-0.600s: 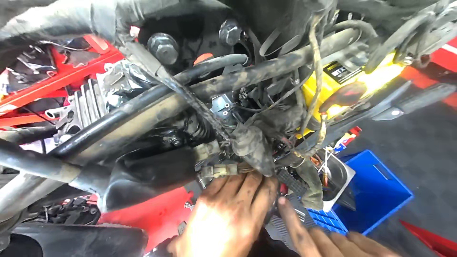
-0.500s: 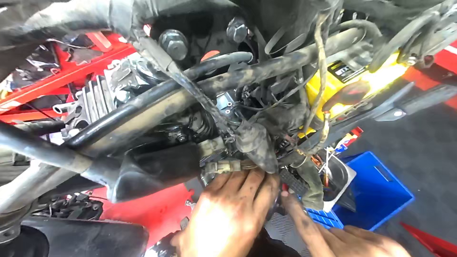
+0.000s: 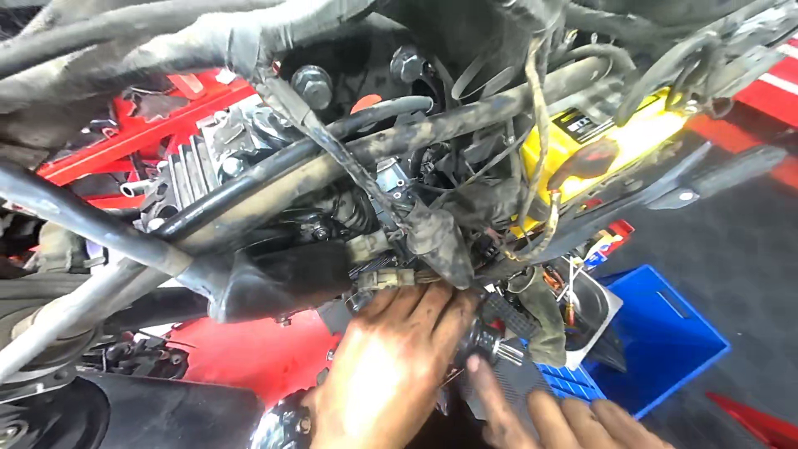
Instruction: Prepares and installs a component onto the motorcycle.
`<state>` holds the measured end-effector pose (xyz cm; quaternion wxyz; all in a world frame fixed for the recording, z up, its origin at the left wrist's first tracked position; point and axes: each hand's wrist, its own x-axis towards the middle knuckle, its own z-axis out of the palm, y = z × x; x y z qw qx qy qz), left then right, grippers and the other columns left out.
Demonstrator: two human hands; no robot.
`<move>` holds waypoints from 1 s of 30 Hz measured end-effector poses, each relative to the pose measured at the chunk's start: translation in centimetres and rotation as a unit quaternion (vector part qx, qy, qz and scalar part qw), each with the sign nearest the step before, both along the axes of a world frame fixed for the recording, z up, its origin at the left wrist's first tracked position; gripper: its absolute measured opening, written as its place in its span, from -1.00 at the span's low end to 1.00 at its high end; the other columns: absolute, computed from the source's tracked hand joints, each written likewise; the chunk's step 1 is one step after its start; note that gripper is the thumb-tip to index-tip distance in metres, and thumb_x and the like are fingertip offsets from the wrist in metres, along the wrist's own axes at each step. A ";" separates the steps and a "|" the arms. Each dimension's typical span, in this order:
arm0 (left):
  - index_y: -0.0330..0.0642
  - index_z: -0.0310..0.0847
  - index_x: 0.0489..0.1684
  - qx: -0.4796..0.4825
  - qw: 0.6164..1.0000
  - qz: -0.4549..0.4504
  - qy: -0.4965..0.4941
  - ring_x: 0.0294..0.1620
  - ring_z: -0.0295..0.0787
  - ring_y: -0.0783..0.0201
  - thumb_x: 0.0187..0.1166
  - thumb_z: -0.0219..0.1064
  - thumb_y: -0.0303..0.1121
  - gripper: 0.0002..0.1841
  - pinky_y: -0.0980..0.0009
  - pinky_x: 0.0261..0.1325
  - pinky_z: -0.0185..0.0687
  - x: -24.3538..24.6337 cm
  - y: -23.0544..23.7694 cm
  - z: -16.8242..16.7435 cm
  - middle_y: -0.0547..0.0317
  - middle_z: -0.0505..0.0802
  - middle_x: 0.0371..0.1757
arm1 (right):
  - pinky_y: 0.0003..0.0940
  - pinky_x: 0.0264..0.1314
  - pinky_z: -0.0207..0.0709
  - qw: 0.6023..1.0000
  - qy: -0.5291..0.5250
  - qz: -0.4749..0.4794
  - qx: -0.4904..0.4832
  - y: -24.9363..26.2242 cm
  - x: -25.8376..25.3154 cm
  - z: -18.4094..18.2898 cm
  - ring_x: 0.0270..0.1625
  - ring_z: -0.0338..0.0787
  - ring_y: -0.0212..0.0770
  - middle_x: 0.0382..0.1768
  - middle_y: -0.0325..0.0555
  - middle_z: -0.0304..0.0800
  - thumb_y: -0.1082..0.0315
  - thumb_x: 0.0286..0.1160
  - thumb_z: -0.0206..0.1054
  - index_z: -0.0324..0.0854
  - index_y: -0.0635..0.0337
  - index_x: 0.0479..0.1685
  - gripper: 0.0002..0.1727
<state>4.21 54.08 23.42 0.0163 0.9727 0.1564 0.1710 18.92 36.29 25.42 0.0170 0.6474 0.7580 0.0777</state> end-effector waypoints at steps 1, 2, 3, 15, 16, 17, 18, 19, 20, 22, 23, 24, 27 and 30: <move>0.10 0.69 0.40 -0.002 1.000 0.000 -0.001 0.15 0.82 0.16 0.24 0.40 -0.38 -0.42 0.17 0.09 0.74 -0.1 0.0 0.0 0.26 0.86 0.21 | -0.21 -0.66 0.14 1.000 0.005 -0.007 0.011 0.3 0.4 0.2 -0.71 0.37 -0.04 -0.63 -0.11 0.43 0.07 0.79 0.14 0.36 0.18 0.75 -0.37; 0.10 0.68 0.40 -0.005 1.000 -0.001 -0.002 0.16 0.81 0.16 0.21 0.42 -0.37 -0.40 0.17 0.09 0.74 -0.1 0.1 0.0 0.25 0.85 0.22 | -0.20 -0.66 0.16 1.000 0.018 -0.012 0.012 0.6 0.8 0.3 -0.70 0.38 -0.03 -0.64 -0.11 0.45 0.02 0.77 0.15 0.35 0.18 0.75 -0.35; 0.11 0.68 0.40 -0.007 1.000 -0.001 -0.003 0.16 0.81 0.16 0.20 0.42 -0.37 -0.40 0.16 0.08 0.74 -0.2 0.1 0.0 0.26 0.85 0.22 | -0.19 -0.66 0.20 0.999 0.043 -0.016 0.003 0.8 1.3 0.4 -0.70 0.43 -0.02 -0.64 -0.10 0.49 -0.03 0.77 0.15 0.34 0.18 0.76 -0.31; 0.12 0.71 0.36 -0.027 0.999 0.009 -0.035 0.14 0.82 0.20 0.18 0.46 -0.33 -0.41 0.15 0.07 0.74 -1.2 0.9 -0.9 0.28 0.86 0.21 | -0.50 -0.70 0.28 0.692 0.698 -0.099 -0.156 2.6 4.0 -2.0 -0.73 0.34 -0.45 -0.71 -0.41 0.40 -0.02 0.39 0.59 0.31 -0.06 0.72 -0.14; 0.13 0.71 0.37 -0.031 0.999 0.011 -0.039 0.15 0.81 0.21 0.17 0.46 -0.32 -0.40 0.15 0.08 0.75 -1.3 1.0 -1.0 0.29 0.86 0.20 | -0.52 -0.70 0.27 0.664 0.726 -0.097 -0.150 2.5 3.7 -2.4 -0.73 0.34 -0.46 -0.71 -0.41 0.39 0.02 0.41 0.59 0.30 -0.05 0.73 -0.14; 0.13 0.72 0.36 -0.034 0.998 0.013 -0.044 0.15 0.82 0.21 0.14 0.45 -0.32 -0.39 0.15 0.07 0.76 -1.4 1.0 -1.1 0.29 0.87 0.19 | -0.53 -0.69 0.27 0.635 0.753 -0.097 -0.140 2.3 3.4 -3.0 -0.72 0.35 -0.46 -0.71 -0.40 0.40 0.06 0.42 0.59 0.28 -0.02 0.75 -0.14; 0.12 0.73 0.35 -0.038 0.998 0.015 -0.049 0.14 0.83 0.22 0.14 0.45 -0.30 -0.40 0.15 0.06 0.76 -1.4 1.1 -1.1 0.29 0.87 0.17 | -0.54 -0.69 0.29 0.603 0.782 -0.093 -0.130 2.2 3.0 -3.5 -0.71 0.37 -0.47 -0.70 -0.38 0.43 0.11 0.44 0.58 0.25 0.00 0.76 -0.14; 0.12 0.73 0.34 -0.042 0.998 0.017 -0.053 0.13 0.83 0.23 0.14 0.46 -0.28 -0.41 0.15 0.06 0.76 -1.5 1.2 -1.2 0.29 0.88 0.17 | -0.56 -0.68 0.32 0.567 0.810 -0.088 -0.121 2.1 2.6 -4.1 -0.70 0.41 -0.47 -0.68 -0.36 0.47 0.16 0.46 0.57 0.23 0.00 0.76 -0.15; 0.11 0.75 0.32 -0.048 0.997 0.019 -0.056 0.14 0.83 0.24 0.15 0.47 -0.26 -0.43 0.15 0.08 0.76 -1.6 1.3 -1.2 0.29 0.88 0.18 | -0.59 -0.67 0.37 0.532 0.835 -0.084 -0.113 2.0 2.1 -4.5 -0.68 0.45 -0.49 -0.65 -0.35 0.52 0.19 0.48 0.55 0.21 -0.01 0.76 -0.16; 0.10 0.76 0.29 -0.062 0.996 0.022 -0.061 0.16 0.83 0.26 0.16 0.48 -0.22 -0.45 0.14 0.12 0.75 -1.7 1.4 -1.1 0.29 0.88 0.21 | -0.63 -0.62 0.44 0.485 0.867 -0.066 -0.096 1.9 1.3 -5.3 -0.63 0.53 -0.53 -0.57 -0.37 0.63 0.18 0.53 0.51 0.17 -0.05 0.79 -0.17; 0.10 0.77 0.29 -0.071 0.995 0.026 -0.064 0.17 0.82 0.27 0.17 0.48 -0.21 -0.45 0.15 0.14 0.75 -1.8 1.5 -1.1 0.29 0.88 0.21 | -0.63 -0.61 0.46 0.469 0.878 -0.053 -0.085 1.9 0.9 -5.7 -0.61 0.55 -0.53 -0.53 -0.36 0.66 0.19 0.54 0.50 0.12 -0.04 0.82 -0.15; 0.10 0.77 0.30 -0.079 0.994 0.030 -0.067 0.18 0.82 0.29 0.17 0.49 -0.20 -0.45 0.15 0.15 0.76 -1.8 1.6 -1.1 0.29 0.88 0.23 | -0.62 -0.60 0.46 0.454 0.887 -0.038 -0.074 2.0 0.4 -6.1 -0.60 0.55 -0.53 -0.52 -0.36 0.66 0.20 0.56 0.48 0.06 -0.01 0.84 -0.12; 0.11 0.78 0.29 -0.101 0.991 0.047 -0.073 0.14 0.83 0.35 0.18 0.52 -0.16 -0.45 0.20 0.09 0.81 -1.8 1.8 -0.9 0.32 0.88 0.21 | -0.59 -0.59 0.48 0.417 0.907 -0.004 -0.048 2.0 -1.0 -7.0 -0.59 0.54 -0.52 -0.48 -0.34 0.66 0.20 0.61 0.43 -0.11 0.02 0.91 -0.05; 0.09 0.79 0.25 -0.110 0.989 0.059 -0.078 0.14 0.83 0.38 0.15 0.55 -0.13 -0.46 0.19 0.12 0.80 -1.7 1.7 -0.6 0.35 0.88 0.19 | -0.56 -0.57 0.52 0.384 0.923 0.012 -0.021 2.3 -2.4 -7.2 -0.58 0.56 -0.50 -0.48 -0.34 0.64 0.16 0.64 0.40 -0.25 0.07 0.94 0.01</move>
